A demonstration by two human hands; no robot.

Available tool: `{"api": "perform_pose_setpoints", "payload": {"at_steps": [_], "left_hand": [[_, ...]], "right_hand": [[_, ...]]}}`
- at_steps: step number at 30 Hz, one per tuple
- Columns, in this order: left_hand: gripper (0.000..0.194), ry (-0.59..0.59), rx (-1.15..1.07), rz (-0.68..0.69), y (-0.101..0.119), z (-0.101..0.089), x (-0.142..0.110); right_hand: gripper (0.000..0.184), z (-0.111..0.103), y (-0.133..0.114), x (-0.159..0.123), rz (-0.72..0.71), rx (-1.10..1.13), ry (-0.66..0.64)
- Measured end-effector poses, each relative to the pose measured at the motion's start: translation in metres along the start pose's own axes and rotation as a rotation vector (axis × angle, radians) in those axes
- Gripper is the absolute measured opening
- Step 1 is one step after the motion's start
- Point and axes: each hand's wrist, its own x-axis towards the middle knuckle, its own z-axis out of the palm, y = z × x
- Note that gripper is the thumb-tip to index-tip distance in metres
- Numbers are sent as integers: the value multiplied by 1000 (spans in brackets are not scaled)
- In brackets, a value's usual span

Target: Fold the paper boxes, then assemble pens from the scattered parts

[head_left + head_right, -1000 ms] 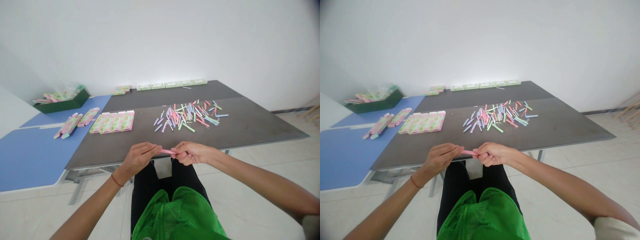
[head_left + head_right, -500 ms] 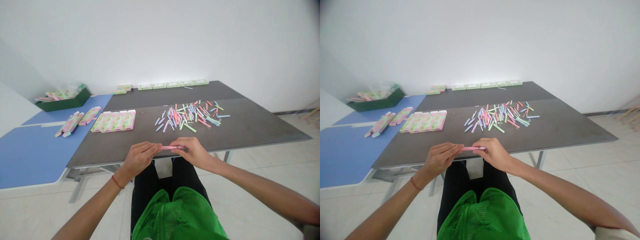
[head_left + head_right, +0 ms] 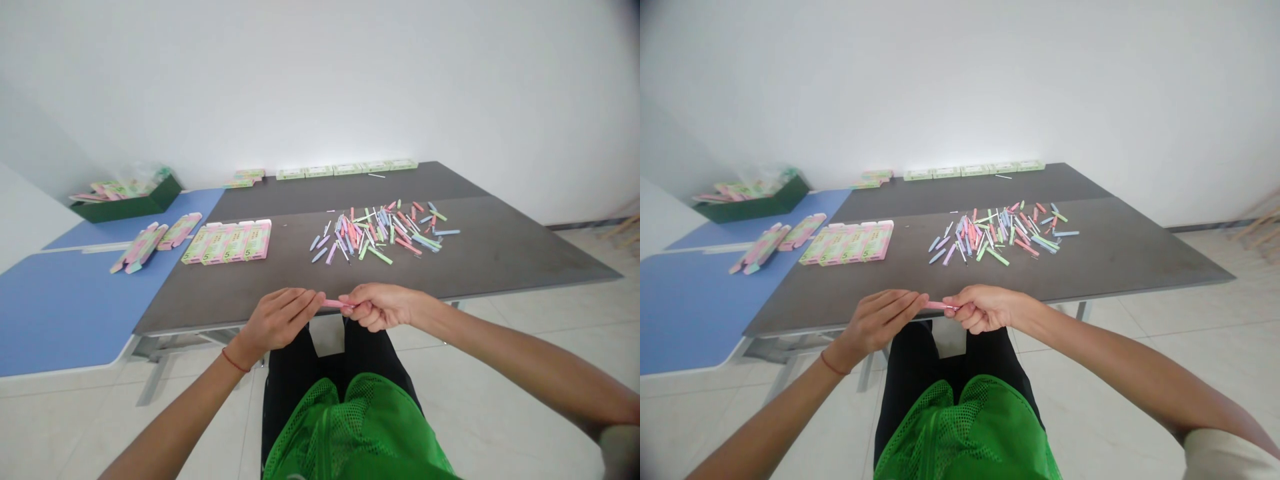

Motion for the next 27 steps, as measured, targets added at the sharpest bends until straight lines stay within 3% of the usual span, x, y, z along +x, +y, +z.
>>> {"api": "perform_pose_setpoints", "payload": {"at_steps": [2,4,8,12,18,24,27], "left_hand": [[37,-28,-41,-37,-2,0,0],[30,-36,-151,-132,-5,0,3],[38,-130,-454,-484,-11,-8,12],[33,-263,-726,-721,-11,-15,18],[30,-207,-987,-842,-1,-16,22],[25,-158,-900,-838,3,-17,23],[27,-105,-858,-842,7,-16,22]], "right_hand": [[34,-1,3,2,-43,-13,25],[37,3,6,1,-180,-127,170],[41,18,8,-8,-478,-608,500],[32,29,5,-16,-547,-908,636],[28,36,1,-23,-630,-1133,680],[24,39,7,-28,-687,-1372,791],[34,37,15,-27,-750,-1516,858]]}}
